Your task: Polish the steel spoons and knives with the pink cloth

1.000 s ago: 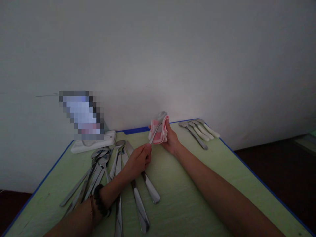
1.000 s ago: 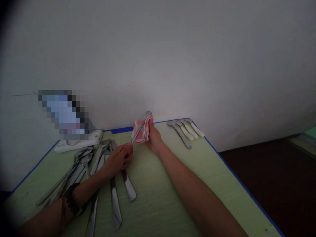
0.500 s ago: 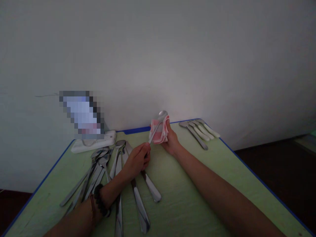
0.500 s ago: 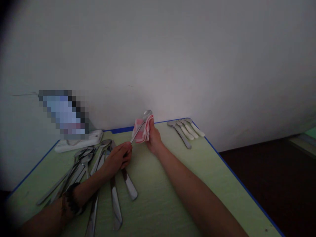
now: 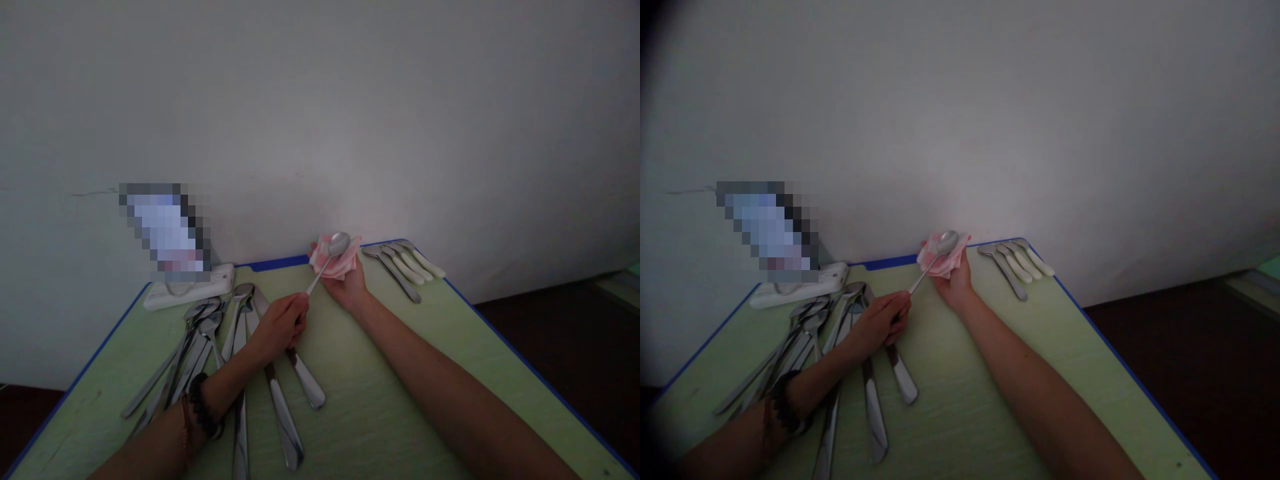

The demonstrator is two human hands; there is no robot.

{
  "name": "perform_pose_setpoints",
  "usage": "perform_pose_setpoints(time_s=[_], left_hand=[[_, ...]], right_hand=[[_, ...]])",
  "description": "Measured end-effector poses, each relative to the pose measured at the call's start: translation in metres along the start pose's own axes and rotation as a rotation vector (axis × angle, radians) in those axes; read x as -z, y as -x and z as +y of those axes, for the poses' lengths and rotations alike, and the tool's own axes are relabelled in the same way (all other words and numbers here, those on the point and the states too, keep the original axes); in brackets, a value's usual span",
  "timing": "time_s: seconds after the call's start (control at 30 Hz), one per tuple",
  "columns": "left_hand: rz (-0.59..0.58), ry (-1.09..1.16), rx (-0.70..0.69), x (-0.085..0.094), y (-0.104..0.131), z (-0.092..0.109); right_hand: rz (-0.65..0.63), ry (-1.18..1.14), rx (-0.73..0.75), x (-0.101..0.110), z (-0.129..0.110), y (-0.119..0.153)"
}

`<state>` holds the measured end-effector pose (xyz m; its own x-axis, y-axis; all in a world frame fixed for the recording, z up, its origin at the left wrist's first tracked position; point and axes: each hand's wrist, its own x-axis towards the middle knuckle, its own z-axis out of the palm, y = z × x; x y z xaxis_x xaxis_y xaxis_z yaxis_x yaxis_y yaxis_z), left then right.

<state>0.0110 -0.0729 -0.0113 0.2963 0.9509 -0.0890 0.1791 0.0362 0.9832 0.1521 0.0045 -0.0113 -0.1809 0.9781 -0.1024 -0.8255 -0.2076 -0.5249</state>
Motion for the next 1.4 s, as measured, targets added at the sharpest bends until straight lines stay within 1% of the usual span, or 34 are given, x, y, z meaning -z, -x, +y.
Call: perform_pose_setpoints(time_s=[0.07,0.13,0.33,0.43,0.57,0.67,0.83,0.97,1.07,1.2,1.4], left_hand=[[-0.019,-0.022,0.019,0.001,0.000,0.001],[-0.025,-0.039,0.035,0.001,0.000,0.002],[-0.022,-0.093,0.030,0.001,0.000,0.003],[-0.018,-0.128,0.030,0.000,0.000,0.004],[-0.006,-0.136,0.031,-0.001,0.000,0.005],[0.001,-0.131,0.013,-0.002,0.001,0.004],[0.031,-0.136,0.015,-0.001,0.002,0.003],[0.040,-0.123,0.029,-0.002,0.001,0.002],[0.039,-0.167,0.023,-0.003,0.002,0.004],[0.062,-0.301,-0.015,-0.006,0.004,0.005],[0.046,-0.450,-0.091,-0.005,0.005,0.002]], right_hand=[[-0.045,-0.012,0.015,0.000,-0.001,0.003],[-0.052,-0.020,0.023,-0.001,-0.002,0.004],[0.004,-0.004,0.024,-0.001,-0.004,0.000],[0.015,0.012,0.010,-0.001,-0.001,-0.003],[0.052,0.040,0.043,0.001,0.006,-0.006],[0.064,0.085,0.013,0.002,0.009,-0.007],[-0.016,0.191,-0.056,0.001,0.008,-0.003],[0.014,0.256,-0.053,-0.002,0.009,0.000],[0.092,0.269,0.003,-0.004,0.011,-0.001],[0.183,0.269,0.124,-0.001,0.012,-0.005],[0.227,0.263,0.287,0.005,0.006,-0.009]])
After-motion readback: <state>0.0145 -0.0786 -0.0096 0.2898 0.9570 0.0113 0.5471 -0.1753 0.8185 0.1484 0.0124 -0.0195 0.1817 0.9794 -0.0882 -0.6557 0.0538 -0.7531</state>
